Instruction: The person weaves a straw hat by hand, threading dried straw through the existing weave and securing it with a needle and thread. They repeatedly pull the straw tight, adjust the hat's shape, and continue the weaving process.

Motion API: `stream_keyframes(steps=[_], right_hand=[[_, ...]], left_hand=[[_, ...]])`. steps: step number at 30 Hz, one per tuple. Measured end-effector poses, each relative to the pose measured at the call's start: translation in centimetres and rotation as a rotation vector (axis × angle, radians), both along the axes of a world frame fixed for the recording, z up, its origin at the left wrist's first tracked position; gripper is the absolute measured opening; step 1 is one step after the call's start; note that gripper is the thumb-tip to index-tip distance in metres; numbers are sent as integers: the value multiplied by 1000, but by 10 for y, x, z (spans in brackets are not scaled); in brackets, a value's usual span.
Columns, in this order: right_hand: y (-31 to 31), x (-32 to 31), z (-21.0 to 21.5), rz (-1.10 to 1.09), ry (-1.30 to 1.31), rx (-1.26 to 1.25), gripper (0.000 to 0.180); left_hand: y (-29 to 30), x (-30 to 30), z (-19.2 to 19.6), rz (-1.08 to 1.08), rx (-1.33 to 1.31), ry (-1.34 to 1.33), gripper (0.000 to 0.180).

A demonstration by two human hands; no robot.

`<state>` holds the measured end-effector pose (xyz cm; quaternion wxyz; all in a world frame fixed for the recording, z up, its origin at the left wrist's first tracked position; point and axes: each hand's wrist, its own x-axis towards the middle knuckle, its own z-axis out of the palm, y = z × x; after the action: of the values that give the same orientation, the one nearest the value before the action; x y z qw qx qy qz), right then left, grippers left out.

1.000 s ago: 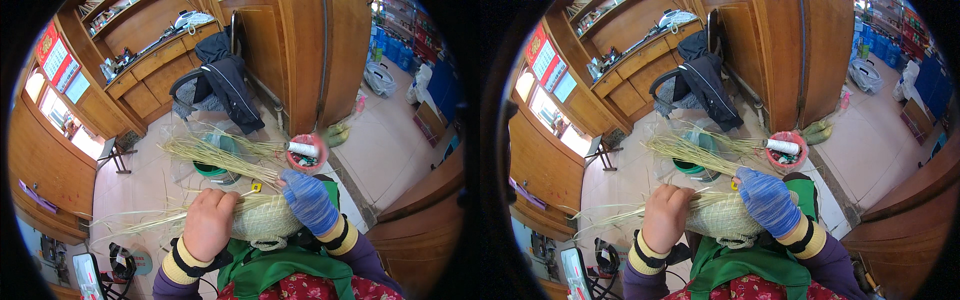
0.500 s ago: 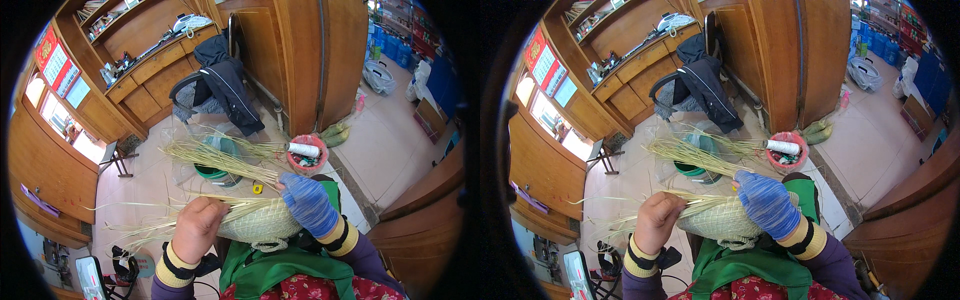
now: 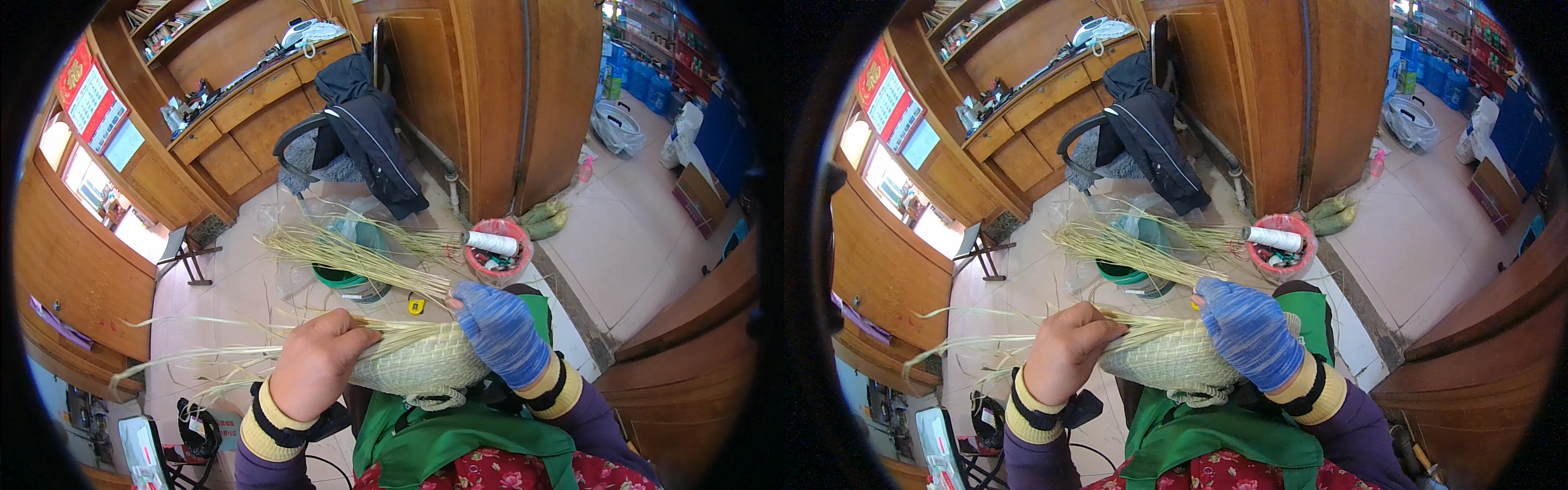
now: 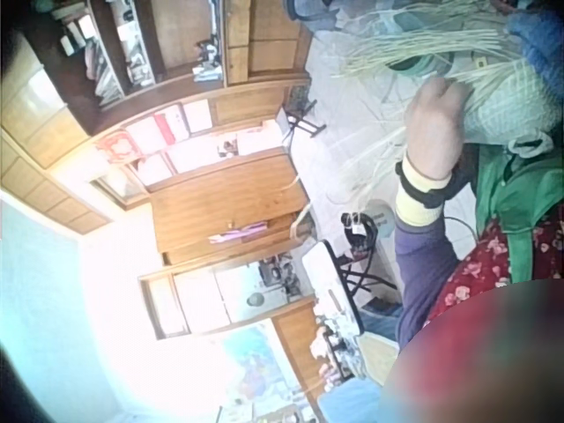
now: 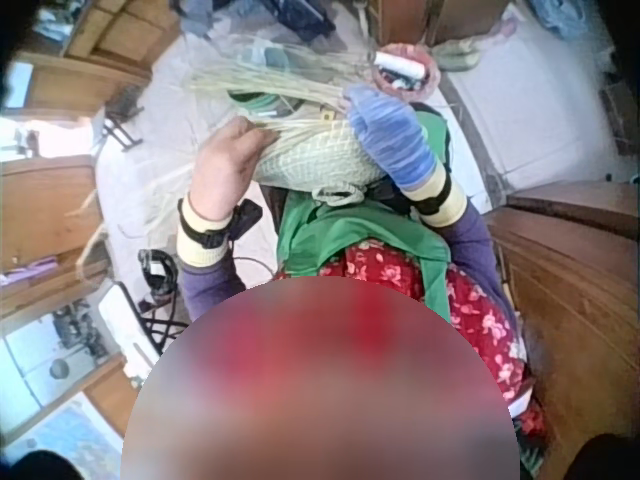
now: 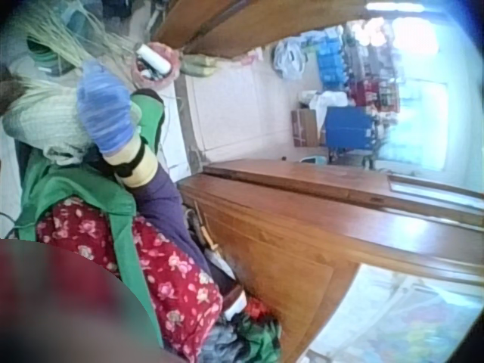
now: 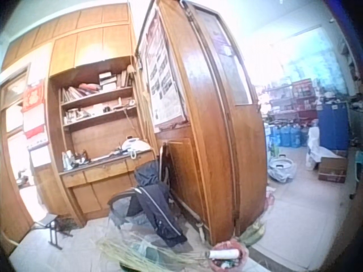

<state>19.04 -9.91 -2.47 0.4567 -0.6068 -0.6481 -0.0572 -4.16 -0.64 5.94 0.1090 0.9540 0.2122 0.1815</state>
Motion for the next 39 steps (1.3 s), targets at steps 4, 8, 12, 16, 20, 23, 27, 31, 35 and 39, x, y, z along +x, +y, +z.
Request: stream_keyframes(steps=[4,8,12,16,20,23,27,31,35,39], right_hand=[[-2,0,-1,-7,20,-52,10],[-2,1,-4,-9,15,-51,13],[0,2,-9,-13,-7,-21,15],[3,2,-12,-17,12,-31,16],[4,3,-13,-17,14,-32,19],[3,6,-16,35,-45,-10,23],[0,6,-19,42,-68,-9,25],[0,5,-19,27,21,-34,24],[1,2,-17,10,-46,17,23],[1,-1,-15,-35,-27,-52,21]], left_hand=[[7,12,2,-80,-22,21,14],[12,25,-5,-143,-74,7,17],[20,36,-7,-186,-94,13,11],[-3,40,6,-76,85,65,14],[-42,54,0,76,265,-31,19],[-27,67,-16,30,218,36,21],[18,62,-25,-236,-15,85,31],[26,61,-24,-316,211,66,34],[12,61,-15,-239,170,93,25],[-17,56,-18,11,288,182,15]])
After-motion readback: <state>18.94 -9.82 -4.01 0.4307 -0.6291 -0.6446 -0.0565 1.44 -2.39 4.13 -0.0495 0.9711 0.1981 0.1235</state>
